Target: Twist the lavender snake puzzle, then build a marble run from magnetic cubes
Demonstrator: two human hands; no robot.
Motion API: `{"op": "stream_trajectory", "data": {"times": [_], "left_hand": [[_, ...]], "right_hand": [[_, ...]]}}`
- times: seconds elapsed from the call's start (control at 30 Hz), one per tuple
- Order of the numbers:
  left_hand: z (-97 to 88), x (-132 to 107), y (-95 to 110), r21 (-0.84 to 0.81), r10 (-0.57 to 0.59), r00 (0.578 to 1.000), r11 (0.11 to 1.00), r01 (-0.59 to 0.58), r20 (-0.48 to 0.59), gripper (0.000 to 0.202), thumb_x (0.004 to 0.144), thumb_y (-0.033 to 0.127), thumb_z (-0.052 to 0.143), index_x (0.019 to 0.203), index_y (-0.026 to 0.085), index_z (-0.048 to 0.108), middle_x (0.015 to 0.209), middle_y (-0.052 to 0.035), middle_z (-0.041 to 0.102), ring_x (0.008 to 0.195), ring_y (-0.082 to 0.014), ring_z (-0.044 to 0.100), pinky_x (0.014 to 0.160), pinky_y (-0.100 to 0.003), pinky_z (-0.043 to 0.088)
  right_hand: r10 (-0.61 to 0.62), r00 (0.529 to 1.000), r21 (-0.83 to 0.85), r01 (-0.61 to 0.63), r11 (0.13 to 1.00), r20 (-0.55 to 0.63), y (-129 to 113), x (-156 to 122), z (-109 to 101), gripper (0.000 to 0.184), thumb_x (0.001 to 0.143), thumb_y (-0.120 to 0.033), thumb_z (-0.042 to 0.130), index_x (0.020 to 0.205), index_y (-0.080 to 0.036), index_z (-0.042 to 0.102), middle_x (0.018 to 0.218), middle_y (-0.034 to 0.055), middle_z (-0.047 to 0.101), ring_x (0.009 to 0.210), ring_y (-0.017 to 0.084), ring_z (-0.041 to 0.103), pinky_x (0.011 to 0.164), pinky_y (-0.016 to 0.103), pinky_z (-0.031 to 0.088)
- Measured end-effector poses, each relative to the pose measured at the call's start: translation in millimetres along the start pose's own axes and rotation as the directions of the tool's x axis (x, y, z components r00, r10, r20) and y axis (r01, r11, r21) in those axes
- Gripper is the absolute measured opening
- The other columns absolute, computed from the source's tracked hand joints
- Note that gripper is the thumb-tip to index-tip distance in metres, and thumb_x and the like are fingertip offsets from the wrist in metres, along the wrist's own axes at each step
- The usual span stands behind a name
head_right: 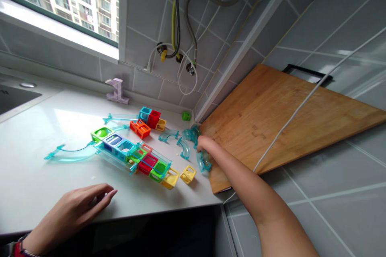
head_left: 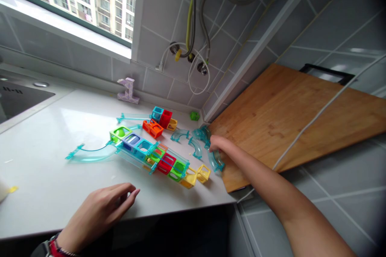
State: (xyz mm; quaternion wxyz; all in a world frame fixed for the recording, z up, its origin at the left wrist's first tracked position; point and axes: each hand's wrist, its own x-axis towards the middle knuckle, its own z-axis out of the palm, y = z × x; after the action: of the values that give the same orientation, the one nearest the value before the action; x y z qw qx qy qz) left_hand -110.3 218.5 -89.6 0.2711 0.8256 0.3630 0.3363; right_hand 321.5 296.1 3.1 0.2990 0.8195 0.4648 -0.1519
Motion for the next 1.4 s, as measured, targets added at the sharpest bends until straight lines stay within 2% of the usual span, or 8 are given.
{"op": "stream_trajectory", "data": {"times": [0.27,0.47,0.6,0.77,0.87,1.03,1.2,1.4], "left_hand": [[-2.4,-3,0,-0.054,0.068,0.998,0.996,-0.067,0.012,0.028,0.098,0.037,0.056,0.078,0.021,0.067,0.061,0.0014,0.059,0.053,-0.0109,0.05,0.056,-0.021,0.042],[-18.4,29,52,-0.318,-0.038,0.999,0.947,0.041,0.013,0.019,0.097,0.038,0.06,0.099,0.021,0.068,0.07,0.0012,0.064,0.062,-0.0123,0.057,0.054,-0.021,0.044],[-17.2,57,92,-0.541,-0.124,0.986,0.825,0.163,0.109,0.036,0.095,0.043,0.064,0.125,0.024,0.061,0.1,-0.0053,0.072,0.082,-0.0181,0.069,0.063,-0.025,0.055],[-5.7,68,125,-0.75,-0.129,0.982,0.635,0.187,0.135,0.078,0.087,0.042,0.075,0.154,0.031,0.035,0.147,-0.014,0.054,0.124,-0.0284,0.063,0.094,-0.039,0.06],[-4.9,59,137,-0.863,-0.108,0.988,0.483,0.147,0.108,0.066,0.091,0.041,0.071,0.149,0.026,0.042,0.144,-0.0147,0.059,0.126,-0.0305,0.063,0.098,-0.041,0.057],[-18.8,27,125,-0.878,-0.271,0.955,0.418,0.232,0.123,0.06,0.089,0.047,0.072,0.138,0.02,0.049,0.117,-0.0148,0.073,0.098,-0.0306,0.075,0.073,-0.037,0.063],[-42.6,-6,67,-0.846,-0.56,0.826,0.409,0.343,0.064,0.085,0.083,0.056,0.073,0.149,0.018,0.036,0.096,-0.0099,0.073,0.083,-0.0288,0.076,0.065,-0.037,0.062],[-51.2,-15,-5,-0.606,-0.578,0.813,0.672,0.426,-0.068,0.091,0.085,0.058,0.069,0.156,0.019,0.027,0.087,-0.0052,0.07,0.073,-0.0232,0.071,0.049,-0.026,0.052]], "right_hand": [[-0.074,0.96,0.111,0.107,0.988,-0.27,20,-20,-14,0.022,0.071,-0.027,0.079,0.087,-0.014,0.072,0.085,0.0135,0.077,0.078,0.029,0.075,0.065,0.03,0.054],[-0.193,0.763,0.17,0.369,0.914,-0.617,30,-65,-42,0.037,0.085,-0.03,0.07,0.118,-0.019,0.059,0.111,0.0091,0.073,0.104,0.023,0.068,0.086,0.029,0.051],[-0.327,0.532,0.274,0.763,0.585,-0.781,19,-115,-48,0.05,0.08,-0.037,0.08,0.122,-0.02,0.059,0.105,0.006,0.072,0.092,0.019,0.067,0.083,0.031,0.054],[-0.566,0.464,0.507,0.857,0.092,-0.681,-12,-189,-39,0.054,0.079,-0.043,0.084,0.124,-0.022,0.063,0.119,0.0081,0.069,0.087,0.016,0.065,0.075,0.029,0.057],[-0.643,0.433,0.594,0.803,-0.042,-0.631,-32,-221,-30,0.054,0.077,-0.04,0.087,0.123,-0.022,0.065,0.116,0.0071,0.07,0.086,0.015,0.065,0.075,0.028,0.058],[-0.679,0.461,0.638,0.77,-0.013,-0.571,-62,-234,-27,0.052,0.075,-0.039,0.087,0.12,-0.021,0.069,0.102,0.0055,0.073,0.078,0.016,0.067,0.067,0.027,0.058],[-0.542,0.515,0.568,0.819,0.083,-0.664,-95,-199,-59,0.056,0.076,-0.047,0.084,0.121,-0.018,0.068,0.106,0.0089,0.075,0.081,0.019,0.071,0.065,0.029,0.058],[-0.536,0.515,0.297,0.846,0.442,-0.669,-172,-159,-112,0.057,0.073,-0.051,0.087,0.113,-0.014,0.073,0.105,0.0095,0.076,0.093,0.023,0.072,0.081,0.031,0.056]]}}
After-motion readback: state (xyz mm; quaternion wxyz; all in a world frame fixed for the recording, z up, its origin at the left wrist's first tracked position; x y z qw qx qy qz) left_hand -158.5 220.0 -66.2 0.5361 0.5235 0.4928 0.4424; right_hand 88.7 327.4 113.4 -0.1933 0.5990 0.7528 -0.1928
